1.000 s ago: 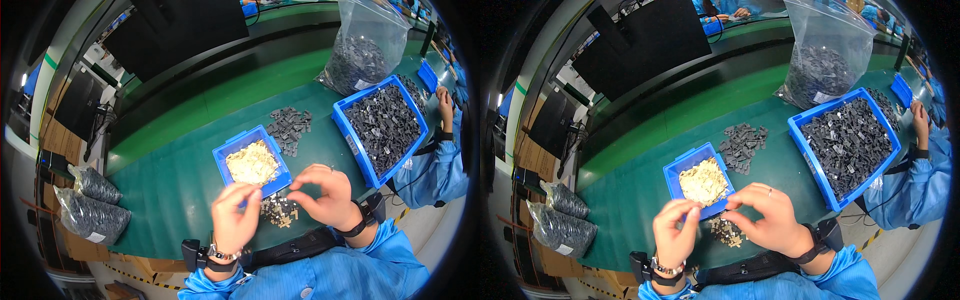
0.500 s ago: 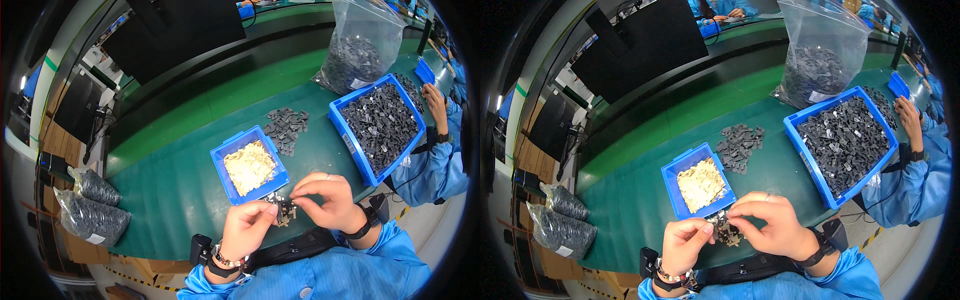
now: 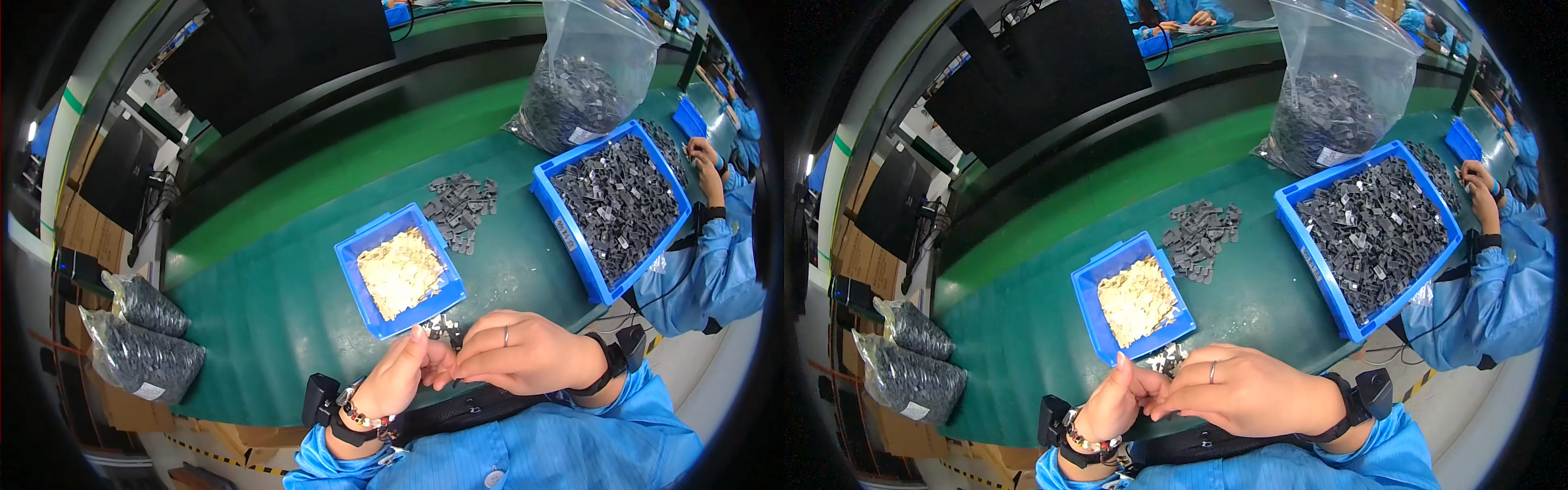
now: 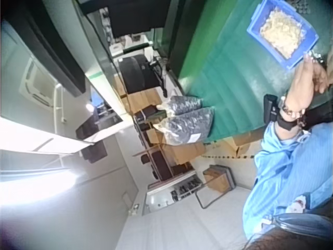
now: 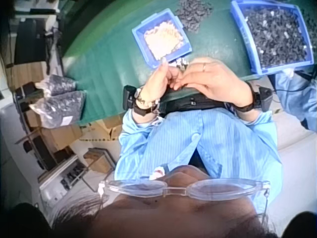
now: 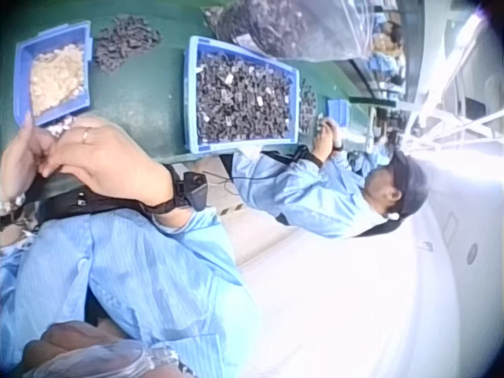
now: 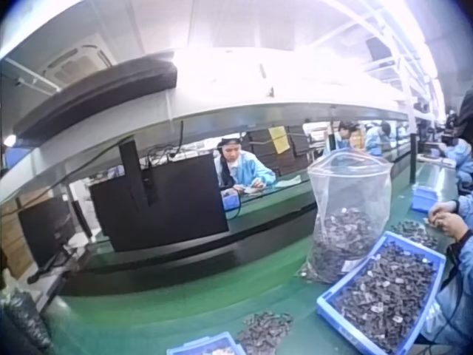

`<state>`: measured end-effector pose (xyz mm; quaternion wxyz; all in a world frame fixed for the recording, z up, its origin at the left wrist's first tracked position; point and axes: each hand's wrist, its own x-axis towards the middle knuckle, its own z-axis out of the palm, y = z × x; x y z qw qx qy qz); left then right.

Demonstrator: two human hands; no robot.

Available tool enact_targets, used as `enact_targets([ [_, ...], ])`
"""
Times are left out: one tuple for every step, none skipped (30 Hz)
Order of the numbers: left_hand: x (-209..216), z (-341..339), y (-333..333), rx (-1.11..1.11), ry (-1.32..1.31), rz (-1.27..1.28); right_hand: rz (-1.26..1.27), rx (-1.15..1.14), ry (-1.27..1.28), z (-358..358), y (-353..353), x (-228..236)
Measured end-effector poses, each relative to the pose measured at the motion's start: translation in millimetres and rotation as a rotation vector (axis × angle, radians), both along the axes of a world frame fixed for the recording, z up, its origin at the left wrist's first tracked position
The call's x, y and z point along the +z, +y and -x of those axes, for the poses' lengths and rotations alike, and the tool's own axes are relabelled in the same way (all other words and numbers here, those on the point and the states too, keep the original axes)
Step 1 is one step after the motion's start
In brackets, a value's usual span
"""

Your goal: Sorting small black and beige plastic or rubber components from a pile into containers on a factory workbench.

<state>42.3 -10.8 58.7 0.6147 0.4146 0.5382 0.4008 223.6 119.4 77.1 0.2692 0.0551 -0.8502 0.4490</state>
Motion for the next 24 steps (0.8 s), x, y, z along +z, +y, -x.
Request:
enact_targets([
  [-1.4,0.2,-0.4,-0.011,-0.064,0.061,-0.024,0.000,-0.006,-0.8,-0.1,-0.4],
  [-1.7,0.1,0.0,-0.010,-0.066,0.061,-0.023,0.001,-0.007,-0.9,-0.5,-0.9],
  [-0.8,-0.3,0.6,-0.028,-0.040,0.061,-0.015,0.013,-0.025,-1.2,-1.0,-0.8],
  [-0.2,-0.5,1.3,-0.046,-0.015,0.060,-0.007,0.025,-0.042,-1.5,-1.3,-0.6],
  [-0.4,-0.2,1.9,-0.046,-0.015,0.060,-0.007,0.025,-0.042,-1.9,-1.3,-0.2],
  [-0.9,0.3,2.7,-0.078,0.006,0.073,-0.025,0.034,-0.065,-2.5,-1.2,0.1],
  [-1.1,0.6,3.5,-0.111,0.028,0.086,-0.044,0.043,-0.088,-3.1,-1.0,0.4],
  [1.1,-0.6,4.1,-0.112,0.028,0.086,-0.045,0.042,-0.088,-3.3,-0.9,-0.2],
  [4.6,-3.2,4.8,-0.091,0.034,0.067,-0.045,0.051,-0.094,-3.5,-0.4,-1.5],
  [6.5,-4.7,5.5,-0.071,0.039,0.048,-0.046,0.060,-0.100,-3.7,0.0,-2.1],
  [5.6,-4.5,6.1,-0.072,0.039,0.047,-0.046,0.058,-0.100,-4.0,0.6,-1.7],
  [3.7,-4.0,6.2,-0.088,0.028,0.041,-0.049,0.076,-0.125,-4.0,1.3,-0.8],
  [2.1,-3.4,6.2,-0.104,0.018,0.034,-0.051,0.094,-0.150,-4.0,2.0,0.1],
  [0.9,-3.0,6.1,-0.105,0.017,0.034,-0.051,0.094,-0.151,-3.7,2.4,1.4],
  [-0.1,-2.4,6.0,-0.113,0.025,0.047,-0.030,0.105,-0.161,-3.3,2.5,3.2],
  [-0.5,-1.9,6.0,-0.121,0.033,0.060,-0.009,0.116,-0.171,-2.9,2.4,4.2],
  [0.3,-1.5,6.3,-0.121,0.032,0.060,-0.009,0.115,-0.171,-2.5,2.2,3.7],
  [2.0,-1.7,7.0,-0.115,0.034,0.051,0.015,0.123,-0.164,-2.2,2.2,2.4],
  [3.8,-2.0,7.3,-0.109,0.037,0.042,0.040,0.132,-0.157,-1.8,2.5,1.1],
  [6.2,-2.4,6.8,-0.109,0.036,0.042,0.040,0.131,-0.158,-2.0,3.5,-0.1],
  [8.6,-2.8,6.2,-0.065,0.076,0.045,0.054,0.141,-0.182,-2.7,5.7,-1.6],
  [9.5,-2.5,5.9,-0.020,0.116,0.049,0.068,0.151,-0.206,-3.1,8.2,-3.3],
  [8.5,-1.8,4.3,-0.019,0.114,0.047,0.066,0.152,-0.207,-2.7,11.9,-5.0],
  [7.2,-1.8,1.2,0.033,0.075,0.066,0.140,-0.015,-0.161,-2.7,16.5,-6.6],
])
